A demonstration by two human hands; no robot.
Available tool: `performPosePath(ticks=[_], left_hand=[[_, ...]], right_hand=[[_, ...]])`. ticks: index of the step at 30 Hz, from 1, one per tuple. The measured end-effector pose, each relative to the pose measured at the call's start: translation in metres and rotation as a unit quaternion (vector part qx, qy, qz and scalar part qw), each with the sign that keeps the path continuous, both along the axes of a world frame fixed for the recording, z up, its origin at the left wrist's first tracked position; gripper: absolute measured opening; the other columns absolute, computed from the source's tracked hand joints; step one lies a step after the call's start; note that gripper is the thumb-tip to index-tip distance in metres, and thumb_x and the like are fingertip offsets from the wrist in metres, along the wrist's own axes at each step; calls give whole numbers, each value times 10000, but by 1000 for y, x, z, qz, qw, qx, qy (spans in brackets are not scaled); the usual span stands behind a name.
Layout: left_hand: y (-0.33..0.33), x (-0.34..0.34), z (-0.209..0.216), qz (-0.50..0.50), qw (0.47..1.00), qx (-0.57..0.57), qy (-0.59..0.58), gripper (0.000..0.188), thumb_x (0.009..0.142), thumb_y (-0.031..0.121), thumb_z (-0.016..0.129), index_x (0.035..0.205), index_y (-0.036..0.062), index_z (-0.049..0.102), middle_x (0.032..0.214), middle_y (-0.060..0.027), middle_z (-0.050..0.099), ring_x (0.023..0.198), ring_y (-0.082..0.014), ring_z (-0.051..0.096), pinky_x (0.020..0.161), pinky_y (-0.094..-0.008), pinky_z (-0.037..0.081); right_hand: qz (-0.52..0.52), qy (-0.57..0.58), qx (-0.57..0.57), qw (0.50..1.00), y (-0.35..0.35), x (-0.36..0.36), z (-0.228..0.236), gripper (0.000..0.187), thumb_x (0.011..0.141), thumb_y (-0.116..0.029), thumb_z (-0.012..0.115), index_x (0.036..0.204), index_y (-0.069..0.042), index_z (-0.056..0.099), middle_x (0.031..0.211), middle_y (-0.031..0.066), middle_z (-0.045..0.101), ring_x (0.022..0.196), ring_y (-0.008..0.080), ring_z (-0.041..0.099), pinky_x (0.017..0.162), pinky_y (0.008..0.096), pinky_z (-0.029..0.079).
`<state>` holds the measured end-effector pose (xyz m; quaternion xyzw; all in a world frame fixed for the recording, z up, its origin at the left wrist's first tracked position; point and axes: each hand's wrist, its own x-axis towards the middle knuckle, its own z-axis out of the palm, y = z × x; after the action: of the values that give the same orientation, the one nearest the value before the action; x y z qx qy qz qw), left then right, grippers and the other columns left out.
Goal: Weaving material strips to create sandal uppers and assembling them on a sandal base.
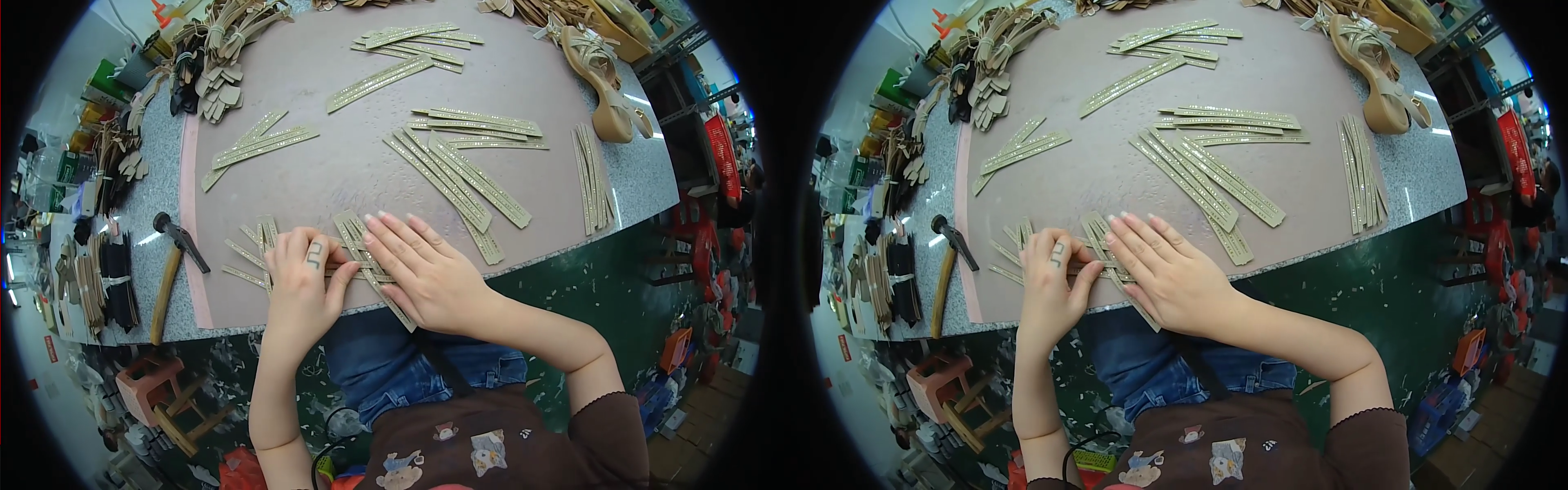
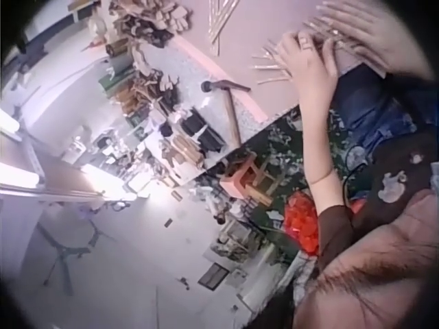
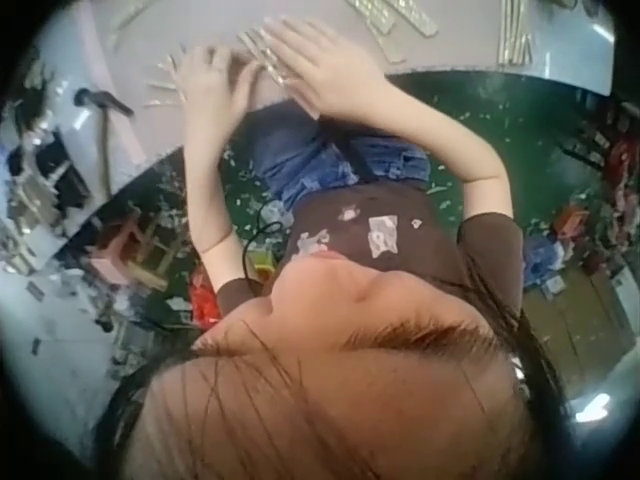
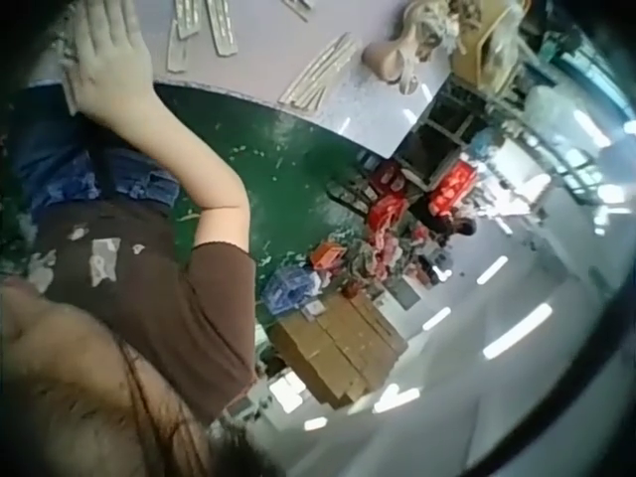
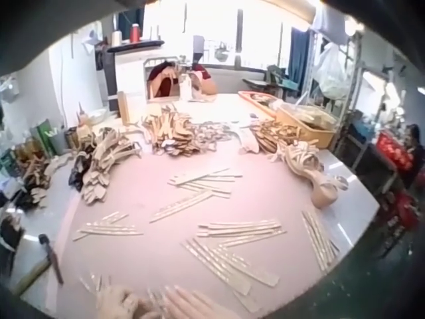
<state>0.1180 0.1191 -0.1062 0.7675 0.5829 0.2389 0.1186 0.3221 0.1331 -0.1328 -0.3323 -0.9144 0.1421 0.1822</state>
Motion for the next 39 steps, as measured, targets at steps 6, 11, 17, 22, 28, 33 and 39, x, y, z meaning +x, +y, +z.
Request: performPosePath(ticks=[6, 11, 17, 22, 28, 33, 39], left_hand=[[8, -5, -7, 1, 991, -133, -23, 167, 800, 144, 690, 895, 56, 586, 962, -72, 520, 881, -252, 486, 853, -364, 366], [-5, -2, 1, 30, 993, -108, -25, 158, 804, 136, 686, 882, 54, 577, 955, -70, 526, 873, -249, 483, 857, -361, 363], [-23, 8, -3, 47, 998, 43, 11, 159, 801, 134, 690, 867, 58, 567, 907, -71, 540, 831, -244, 481, 852, -349, 364], [-19, -1, -6, 10, 999, -50, 6, 176, 793, 135, 697, 911, 68, 585, 951, -73, 544, 848, -246, 489, 842, -342, 369], [-4, -2, 19, 26, 973, -228, 13, 224, 776, 81, 688, 981, 53, 601, 1011, -82, 543, 911, -252, 517, 848, -338, 400], [-16, -18, 34, 99, 995, 11, -34, 275, 784, 24, 650, 1056, 39, 608, 1005, -100, 559, 938, -265, 543, 890, -361, 431], [-44, 4, 11, 14, 999, 21, 41, 477, 817, 34, 605, 1290, 35, 551, 1332, -186, 526, 1184, -306, 525, 1057, -432, 365]], right_hand=[[11, -14, -19, 1000, 0, -2, -4, 615, 933, -282, 469, 1428, 64, 353, 1531, 208, 312, 1445, 296, 265, 1189, 408, 157], [13, -7, -23, 1000, -4, -2, -5, 607, 933, -272, 461, 1434, 53, 353, 1534, 203, 310, 1445, 296, 265, 1189, 408, 154], [4, -18, -21, 1000, -8, 1, -2, 604, 928, -269, 463, 1444, 28, 359, 1540, 184, 311, 1447, 294, 259, 1190, 409, 146], [7, -27, -14, 1000, -7, -1, 1, 600, 924, -262, 464, 1447, 14, 365, 1544, 171, 312, 1448, 293, 257, 1191, 410, 141], [8, -26, -10, 1000, -8, -1, 6, 596, 922, -253, 459, 1446, 15, 367, 1545, 168, 312, 1448, 293, 258, 1192, 413, 140], [0, -4, -9, 1000, -8, 9, 23, 611, 929, -289, 464, 1446, 19, 364, 1546, 166, 310, 1453, 288, 251, 1193, 410, 142], [59, -14, -21, 998, -11, -12, 7, 686, 924, -397, 491, 1448, 24, 355, 1548, 165, 304, 1461, 275, 235, 1194, 401, 144]])
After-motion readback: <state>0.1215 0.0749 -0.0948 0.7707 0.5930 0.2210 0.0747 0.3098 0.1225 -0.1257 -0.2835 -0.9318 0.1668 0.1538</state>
